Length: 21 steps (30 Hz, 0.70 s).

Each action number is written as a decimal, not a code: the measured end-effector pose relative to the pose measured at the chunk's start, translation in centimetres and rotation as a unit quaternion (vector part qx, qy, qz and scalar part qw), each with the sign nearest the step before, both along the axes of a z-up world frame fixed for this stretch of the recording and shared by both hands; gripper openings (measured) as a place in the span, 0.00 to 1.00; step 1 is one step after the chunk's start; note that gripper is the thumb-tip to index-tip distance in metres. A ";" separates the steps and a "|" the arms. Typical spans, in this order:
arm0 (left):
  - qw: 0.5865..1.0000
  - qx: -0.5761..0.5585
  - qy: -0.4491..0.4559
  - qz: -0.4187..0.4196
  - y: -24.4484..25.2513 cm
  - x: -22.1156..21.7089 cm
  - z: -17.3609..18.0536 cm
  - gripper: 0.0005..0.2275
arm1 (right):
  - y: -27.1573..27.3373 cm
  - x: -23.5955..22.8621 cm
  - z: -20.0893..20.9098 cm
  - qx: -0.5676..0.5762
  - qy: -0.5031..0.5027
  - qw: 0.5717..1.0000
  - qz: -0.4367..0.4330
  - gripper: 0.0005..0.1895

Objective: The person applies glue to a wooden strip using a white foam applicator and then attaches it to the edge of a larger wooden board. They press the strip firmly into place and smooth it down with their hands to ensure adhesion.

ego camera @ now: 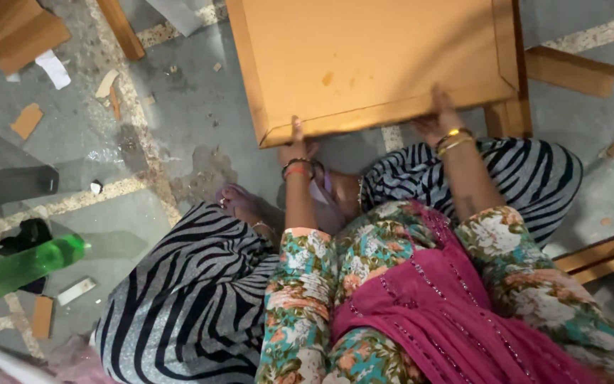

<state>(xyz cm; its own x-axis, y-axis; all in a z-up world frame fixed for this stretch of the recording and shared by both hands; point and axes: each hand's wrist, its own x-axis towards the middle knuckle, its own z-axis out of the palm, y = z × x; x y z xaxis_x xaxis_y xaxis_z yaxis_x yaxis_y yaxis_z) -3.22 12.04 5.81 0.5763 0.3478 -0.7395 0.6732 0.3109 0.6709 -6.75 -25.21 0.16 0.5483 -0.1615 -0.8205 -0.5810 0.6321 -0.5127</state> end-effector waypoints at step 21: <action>0.958 0.059 -0.253 0.121 3.7 -0.1 -9.8 0.14 | -3.6 0.8 6.5 -0.096 0.042 0.986 -0.128 0.46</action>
<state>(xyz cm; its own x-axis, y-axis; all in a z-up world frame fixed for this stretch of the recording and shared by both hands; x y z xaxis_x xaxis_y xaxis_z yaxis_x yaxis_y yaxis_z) -3.35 15.71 -3.96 0.7423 0.5808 -0.3343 0.1704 0.3189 0.9324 -5.98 -28.84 6.65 0.4016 -0.4425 -0.8018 -0.4606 0.6591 -0.5945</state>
